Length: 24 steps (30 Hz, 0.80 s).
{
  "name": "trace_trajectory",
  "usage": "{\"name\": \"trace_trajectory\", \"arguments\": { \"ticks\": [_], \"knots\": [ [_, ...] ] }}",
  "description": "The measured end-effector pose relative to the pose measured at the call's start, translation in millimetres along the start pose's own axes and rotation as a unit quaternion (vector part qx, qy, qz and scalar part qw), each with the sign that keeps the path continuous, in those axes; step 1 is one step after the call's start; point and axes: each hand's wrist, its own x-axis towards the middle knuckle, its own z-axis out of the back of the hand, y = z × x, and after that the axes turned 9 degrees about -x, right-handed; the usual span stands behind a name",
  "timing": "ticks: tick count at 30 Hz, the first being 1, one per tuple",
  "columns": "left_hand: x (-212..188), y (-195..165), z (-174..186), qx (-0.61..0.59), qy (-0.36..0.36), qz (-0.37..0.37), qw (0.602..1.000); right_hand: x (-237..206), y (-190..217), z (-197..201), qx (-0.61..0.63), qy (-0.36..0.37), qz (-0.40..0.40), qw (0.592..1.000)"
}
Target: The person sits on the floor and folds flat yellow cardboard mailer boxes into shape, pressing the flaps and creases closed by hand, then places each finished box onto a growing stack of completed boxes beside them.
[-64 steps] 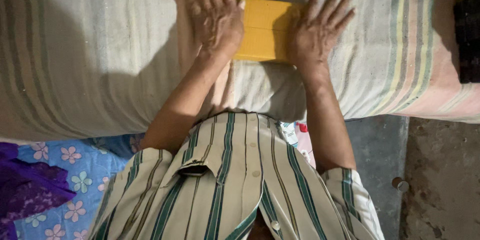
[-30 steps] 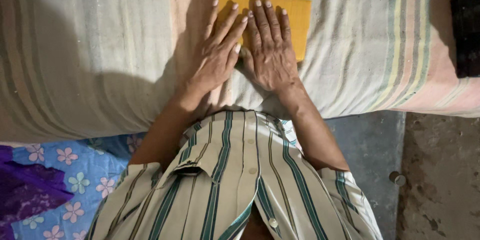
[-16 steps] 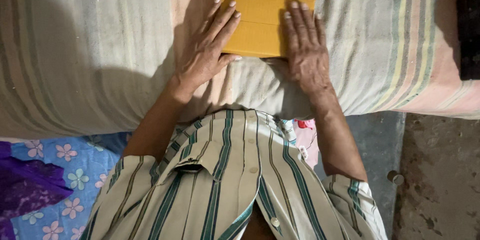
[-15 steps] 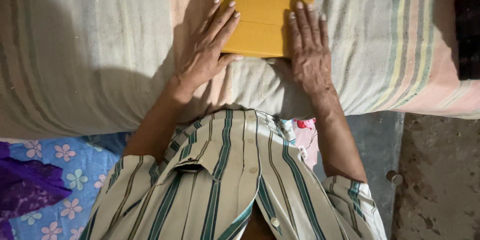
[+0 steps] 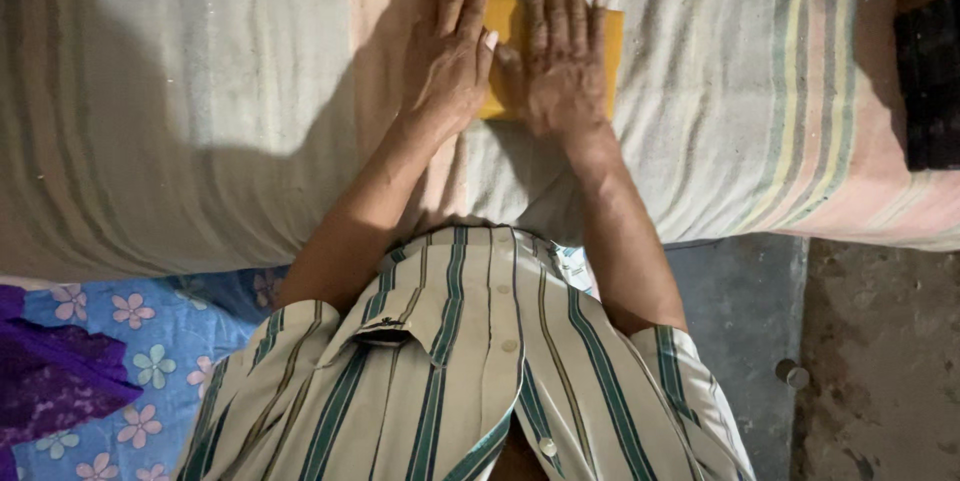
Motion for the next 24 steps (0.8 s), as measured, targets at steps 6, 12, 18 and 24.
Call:
{"name": "trace_trajectory", "arguments": {
  "ticks": [6,12,18,24],
  "knots": [
    [-4.0,0.6,-0.3,-0.032,-0.052,-0.041,0.997,-12.3,-43.7,9.4,0.008,-0.041,-0.076,0.996],
    [-10.5,-9.3,7.6,-0.060,-0.054,-0.028,0.996,-23.1,-25.8,-3.6,-0.011,-0.065,-0.105,0.992],
    [-7.2,-8.6,10.3,-0.043,-0.063,-0.044,0.996,2.4,17.5,-8.9,-0.003,-0.059,-0.010,0.998],
    [-8.9,-5.8,7.5,-0.059,-0.038,-0.027,0.997,-8.3,-30.7,-1.4,0.005,-0.041,-0.093,0.995]
  ]
}}
